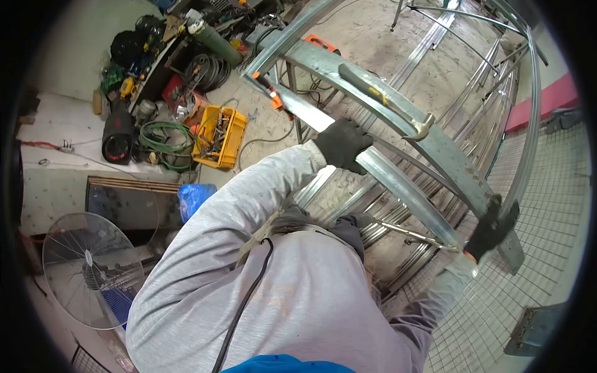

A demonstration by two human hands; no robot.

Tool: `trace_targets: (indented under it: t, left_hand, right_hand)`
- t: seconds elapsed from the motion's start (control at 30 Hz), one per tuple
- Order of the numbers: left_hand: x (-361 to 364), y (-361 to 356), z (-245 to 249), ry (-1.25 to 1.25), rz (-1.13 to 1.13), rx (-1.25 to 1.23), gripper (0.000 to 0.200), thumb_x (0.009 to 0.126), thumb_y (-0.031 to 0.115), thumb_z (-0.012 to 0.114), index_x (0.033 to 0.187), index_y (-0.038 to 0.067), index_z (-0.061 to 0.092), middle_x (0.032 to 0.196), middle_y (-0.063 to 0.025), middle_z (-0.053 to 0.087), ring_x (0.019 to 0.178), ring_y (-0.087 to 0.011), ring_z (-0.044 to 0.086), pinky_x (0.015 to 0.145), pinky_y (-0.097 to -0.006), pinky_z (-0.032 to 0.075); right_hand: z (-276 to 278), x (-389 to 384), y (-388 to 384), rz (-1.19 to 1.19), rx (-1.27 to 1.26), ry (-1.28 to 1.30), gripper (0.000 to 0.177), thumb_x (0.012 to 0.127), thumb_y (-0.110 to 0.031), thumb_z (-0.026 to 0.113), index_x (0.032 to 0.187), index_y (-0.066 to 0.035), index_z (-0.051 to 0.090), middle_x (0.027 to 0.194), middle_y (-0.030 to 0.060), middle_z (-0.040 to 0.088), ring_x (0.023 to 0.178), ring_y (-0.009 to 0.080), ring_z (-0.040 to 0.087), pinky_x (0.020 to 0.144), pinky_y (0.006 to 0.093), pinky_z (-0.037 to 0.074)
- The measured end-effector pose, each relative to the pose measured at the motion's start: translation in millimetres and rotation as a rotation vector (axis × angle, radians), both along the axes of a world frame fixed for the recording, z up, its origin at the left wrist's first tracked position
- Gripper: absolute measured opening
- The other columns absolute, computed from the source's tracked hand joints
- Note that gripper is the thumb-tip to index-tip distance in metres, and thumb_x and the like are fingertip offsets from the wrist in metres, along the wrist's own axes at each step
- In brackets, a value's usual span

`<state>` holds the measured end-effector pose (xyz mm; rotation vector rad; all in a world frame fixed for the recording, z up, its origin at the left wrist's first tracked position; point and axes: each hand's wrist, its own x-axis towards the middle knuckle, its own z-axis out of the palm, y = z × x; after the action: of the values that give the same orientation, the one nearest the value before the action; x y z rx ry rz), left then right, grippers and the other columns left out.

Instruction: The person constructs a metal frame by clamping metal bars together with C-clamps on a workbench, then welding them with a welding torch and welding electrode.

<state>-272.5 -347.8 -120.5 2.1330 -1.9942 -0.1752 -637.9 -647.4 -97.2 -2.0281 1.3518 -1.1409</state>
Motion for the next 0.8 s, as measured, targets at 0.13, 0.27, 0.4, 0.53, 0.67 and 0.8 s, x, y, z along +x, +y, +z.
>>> trace_targets:
  t: [0.13,0.27,0.4,0.53,0.67,0.8]
  left_hand:
    - [-29.0,15.8,-4.3,-0.132,0.162,-0.215,0.066,0.076,0.056,0.084,0.125,0.013,0.073,0.130,-0.0172,0.067,0.130,-0.0409,0.058,0.111,-0.0587,0.041]
    - [-66.5,98.5,-22.6,0.152,0.177,-0.565,0.056,0.081,0.042,0.082,0.129,0.014,0.073,0.146,-0.0186,0.061,0.146,-0.0410,0.047,0.125,-0.0626,0.027]
    - [-44.5,244.2,-124.6,0.760,0.436,-0.296,0.045,0.083,0.031,0.079,0.123,0.012,0.076,0.125,-0.0171,0.074,0.120,-0.0342,0.069,0.107,-0.0467,0.052]
    - [-34.8,426.5,-185.2,0.842,1.315,-0.123,0.037,0.091,0.035,0.076,0.109,0.003,0.075,0.101,-0.0211,0.076,0.096,-0.0330,0.074,0.085,-0.0441,0.057]
    - [-71.1,603.0,-254.4,0.914,1.798,0.091,0.026,0.091,0.029,0.076,0.108,0.009,0.075,0.091,-0.0143,0.076,0.078,-0.0287,0.073,0.068,-0.0427,0.056]
    - [-159.8,728.6,-333.3,0.823,1.724,0.487,0.030,0.092,0.029,0.075,0.120,0.017,0.075,0.089,-0.0099,0.076,0.073,-0.0244,0.071,0.061,-0.0403,0.055]
  right_hand:
    - [42.1,147.0,119.3,0.537,-0.362,0.088,0.057,0.096,-0.020,0.080,0.145,0.000,0.058,0.134,0.0210,0.068,0.112,0.0269,0.071,0.097,0.0391,0.058]
    - [31.9,223.8,200.0,0.936,-0.239,0.289,0.069,0.084,-0.022,0.087,0.143,0.001,0.059,0.131,0.0233,0.068,0.116,0.0373,0.070,0.100,0.0462,0.055]
    - [-17.6,266.8,237.6,0.770,-0.174,0.713,0.072,0.080,-0.049,0.086,0.130,-0.001,0.065,0.112,0.0236,0.072,0.101,0.0420,0.071,0.088,0.0486,0.057]
    - [-19.5,274.9,244.3,0.712,-0.266,0.760,0.073,0.079,-0.054,0.087,0.125,-0.001,0.067,0.108,0.0212,0.073,0.097,0.0414,0.072,0.086,0.0500,0.057]
    - [-25.6,272.2,249.0,0.685,-0.430,0.724,0.074,0.079,-0.054,0.089,0.125,0.001,0.068,0.106,0.0215,0.072,0.096,0.0417,0.071,0.085,0.0494,0.056]
    - [-33.4,272.5,240.2,0.710,-0.510,0.744,0.071,0.085,-0.052,0.087,0.125,0.004,0.067,0.102,0.0247,0.072,0.094,0.0436,0.071,0.083,0.0499,0.056]
